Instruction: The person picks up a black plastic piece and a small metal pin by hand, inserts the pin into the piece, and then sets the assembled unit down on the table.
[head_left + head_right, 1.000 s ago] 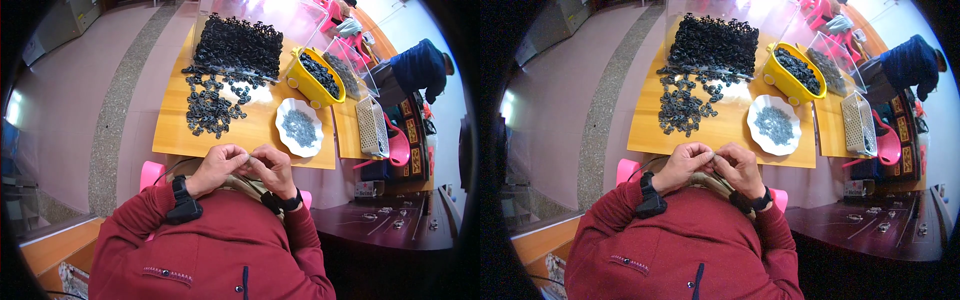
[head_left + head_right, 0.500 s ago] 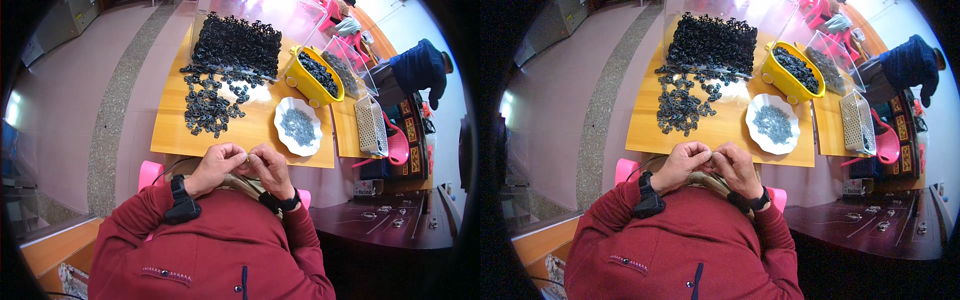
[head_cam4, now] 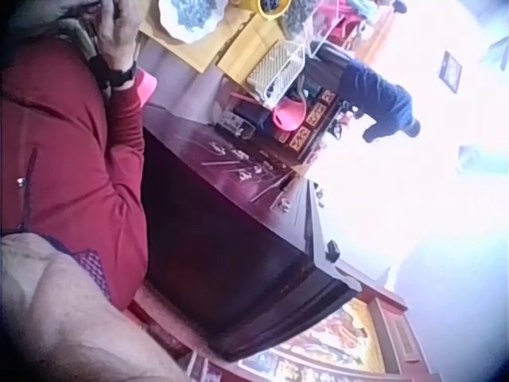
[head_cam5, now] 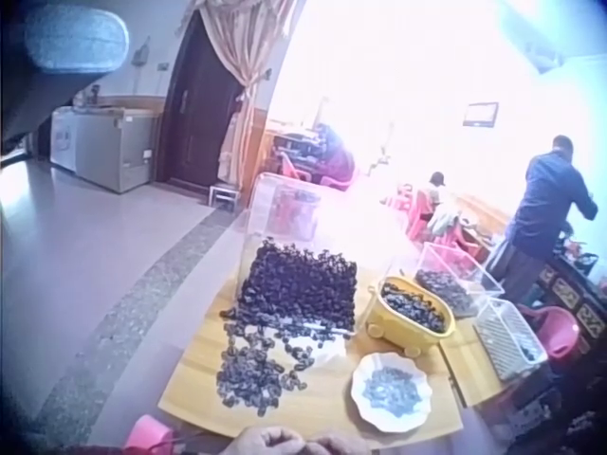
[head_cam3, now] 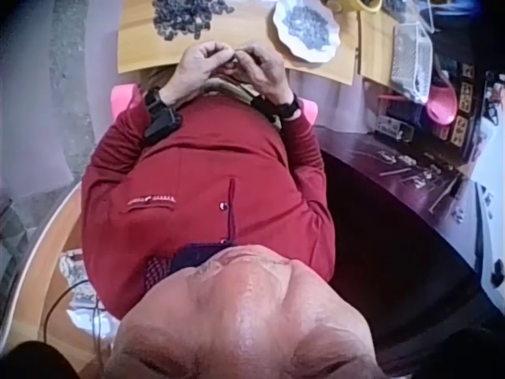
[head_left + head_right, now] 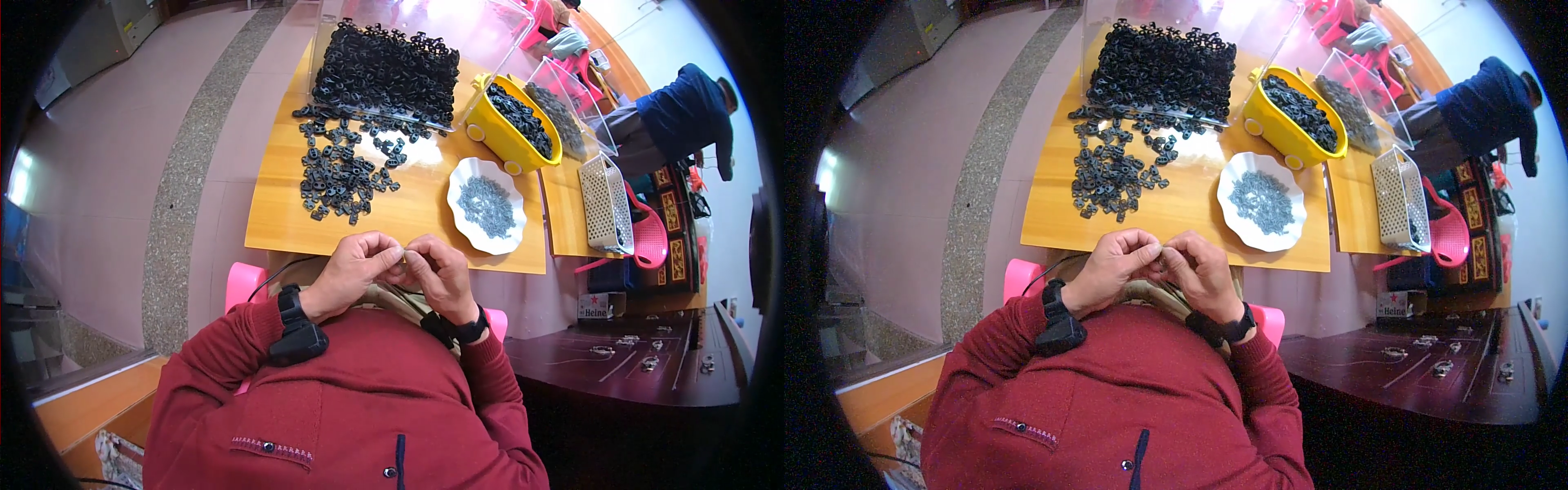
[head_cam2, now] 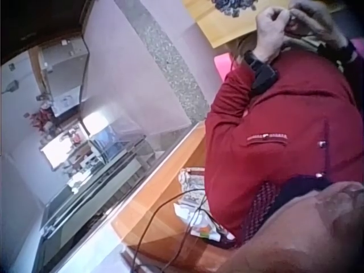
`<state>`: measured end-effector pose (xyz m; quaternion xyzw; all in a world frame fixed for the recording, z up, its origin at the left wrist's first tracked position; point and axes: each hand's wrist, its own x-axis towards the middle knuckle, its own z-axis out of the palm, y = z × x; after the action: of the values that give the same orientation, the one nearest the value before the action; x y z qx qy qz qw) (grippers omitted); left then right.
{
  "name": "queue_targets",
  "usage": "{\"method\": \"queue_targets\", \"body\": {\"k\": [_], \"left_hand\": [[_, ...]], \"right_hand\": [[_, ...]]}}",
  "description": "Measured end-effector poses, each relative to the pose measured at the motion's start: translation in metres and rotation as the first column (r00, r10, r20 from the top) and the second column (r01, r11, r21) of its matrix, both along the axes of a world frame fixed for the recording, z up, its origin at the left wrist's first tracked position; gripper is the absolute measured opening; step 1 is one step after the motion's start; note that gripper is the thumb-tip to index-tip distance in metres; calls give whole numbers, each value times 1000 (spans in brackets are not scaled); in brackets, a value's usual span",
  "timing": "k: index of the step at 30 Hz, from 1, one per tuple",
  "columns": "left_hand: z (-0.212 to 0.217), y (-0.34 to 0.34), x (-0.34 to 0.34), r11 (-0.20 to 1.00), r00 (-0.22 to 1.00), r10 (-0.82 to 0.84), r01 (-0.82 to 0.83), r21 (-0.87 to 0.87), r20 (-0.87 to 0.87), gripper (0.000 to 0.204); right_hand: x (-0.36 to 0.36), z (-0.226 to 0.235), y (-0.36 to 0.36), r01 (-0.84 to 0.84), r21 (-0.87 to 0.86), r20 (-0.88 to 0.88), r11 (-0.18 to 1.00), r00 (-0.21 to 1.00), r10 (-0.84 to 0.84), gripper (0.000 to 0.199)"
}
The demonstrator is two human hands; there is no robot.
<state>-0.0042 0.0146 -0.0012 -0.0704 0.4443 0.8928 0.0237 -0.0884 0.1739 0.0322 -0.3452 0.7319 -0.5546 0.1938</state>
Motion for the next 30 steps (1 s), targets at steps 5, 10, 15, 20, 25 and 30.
{"method": "queue_targets", "body": {"k": [5, 10, 15, 20, 25, 30], "left_hand": [[-1, -1, -1, 1000, 1000, -19, 19, 3, -1, 15], [-2, -2, -3, 998, 999, -33, 32, 51, 21, 16], [-1, -2, -2, 996, 997, -48, 44, 78, 58, 16], [3, -1, 0, 999, 998, -31, 33, -42, 55, 16], [1, 0, 0, 988, 999, -41, 45, -146, 25, 18], [2, -1, 1, 974, 998, -68, 69, -217, 13, 22]], "right_hand": [[-5, -7, 2, -43, -25, -86, 999, 995, 40, 4], [-5, 3, -5, -32, 11, -437, 999, 899, 33, 5], [-4, -1, -5, -26, 49, -537, 998, 843, 48, 7], [-2, 1, -5, -19, 80, -558, 997, 827, 61, 8], [0, 1, -5, 19, 100, -657, 995, 752, 52, 8], [1, 3, -7, 23, 102, -653, 994, 755, 50, 8]]}}
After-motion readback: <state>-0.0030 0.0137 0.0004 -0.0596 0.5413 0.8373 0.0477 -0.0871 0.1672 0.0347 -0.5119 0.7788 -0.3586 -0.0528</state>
